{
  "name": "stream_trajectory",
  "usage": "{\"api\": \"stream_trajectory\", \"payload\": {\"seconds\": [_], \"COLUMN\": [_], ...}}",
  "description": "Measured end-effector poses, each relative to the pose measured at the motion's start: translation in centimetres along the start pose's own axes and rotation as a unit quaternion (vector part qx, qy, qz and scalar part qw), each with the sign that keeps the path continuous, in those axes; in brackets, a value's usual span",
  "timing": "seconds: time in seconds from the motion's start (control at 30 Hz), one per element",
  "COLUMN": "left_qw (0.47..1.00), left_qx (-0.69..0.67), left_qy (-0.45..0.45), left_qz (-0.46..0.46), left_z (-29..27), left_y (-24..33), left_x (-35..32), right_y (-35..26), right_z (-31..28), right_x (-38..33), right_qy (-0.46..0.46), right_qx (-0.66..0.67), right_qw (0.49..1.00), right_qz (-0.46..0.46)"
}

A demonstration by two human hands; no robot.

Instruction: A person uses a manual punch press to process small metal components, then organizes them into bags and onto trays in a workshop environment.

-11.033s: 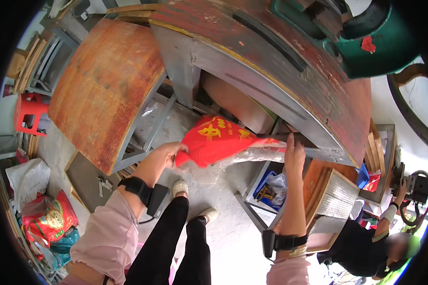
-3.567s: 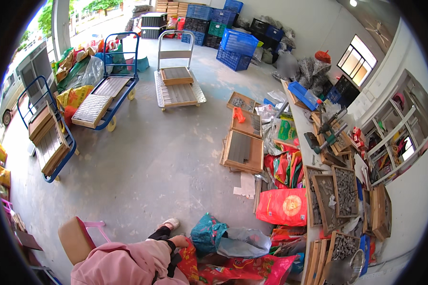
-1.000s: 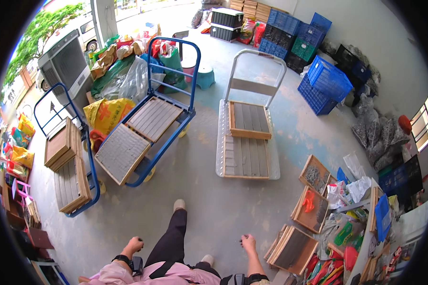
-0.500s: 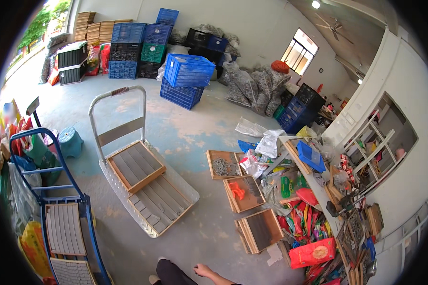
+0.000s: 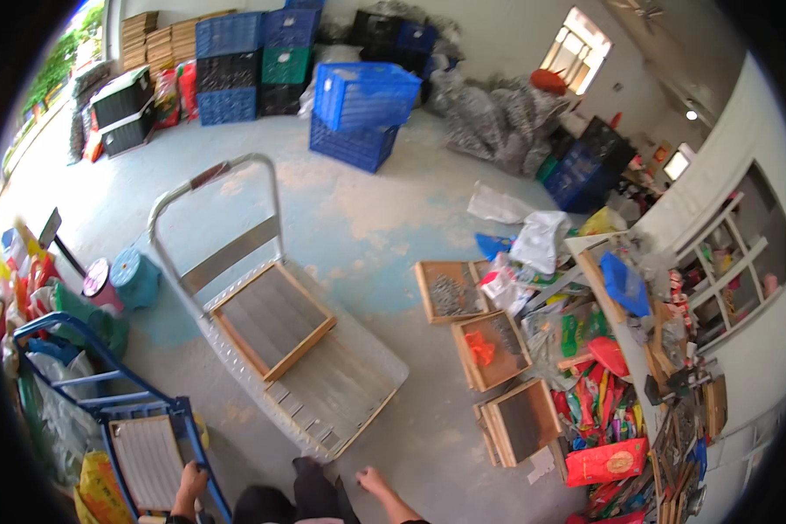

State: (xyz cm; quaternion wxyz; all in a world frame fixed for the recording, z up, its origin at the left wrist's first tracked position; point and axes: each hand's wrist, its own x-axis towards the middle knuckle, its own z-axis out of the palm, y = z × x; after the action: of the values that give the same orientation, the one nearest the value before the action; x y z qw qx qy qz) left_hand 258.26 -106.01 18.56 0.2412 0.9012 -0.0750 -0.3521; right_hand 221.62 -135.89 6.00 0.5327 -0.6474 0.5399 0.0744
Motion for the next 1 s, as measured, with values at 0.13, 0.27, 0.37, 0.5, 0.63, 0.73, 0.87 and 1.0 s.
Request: {"api": "stream_trajectory", "payload": {"seconds": [0.13,0.27,0.37,0.5,0.63,0.73,0.87,1.0], "left_qw": [0.992,0.984,0.971,0.954,0.931,0.917,0.937,0.943], "left_qx": [0.112,0.153,0.205,0.250,0.293,0.326,0.277,0.269], "left_qy": [-0.053,-0.092,-0.107,-0.145,-0.149,-0.110,-0.110,-0.096], "left_qz": [0.012,0.026,0.057,0.075,0.159,0.204,0.184,0.169], "left_z": [-2.3,-3.7,-4.8,-5.2,-4.0,-1.9,-0.3,0.1], "left_y": [3.1,7.6,12.9,18.8,23.6,26.9,34.0,37.3], "left_x": [5.7,10.6,14.3,22.4,35.3,45.7,54.5,60.6], "right_y": [-6.4,-10.0,-9.7,-8.4,-11.4,-13.7,-20.6,-27.5], "right_z": [-2.6,-3.9,-2.4,1.8,6.8,11.9,16.5,19.3], "right_x": [2.2,2.4,2.6,1.4,1.8,3.7,8.6,15.4], "right_qy": [0.075,0.079,0.102,0.136,0.166,0.180,0.116,0.065], "right_qx": [0.067,0.138,0.140,0.182,0.215,0.269,0.254,0.312], "right_qw": [0.995,0.985,0.979,0.958,0.922,0.862,0.904,0.903], "right_qz": [-0.017,0.069,0.106,0.174,0.277,0.390,0.324,0.289]}}
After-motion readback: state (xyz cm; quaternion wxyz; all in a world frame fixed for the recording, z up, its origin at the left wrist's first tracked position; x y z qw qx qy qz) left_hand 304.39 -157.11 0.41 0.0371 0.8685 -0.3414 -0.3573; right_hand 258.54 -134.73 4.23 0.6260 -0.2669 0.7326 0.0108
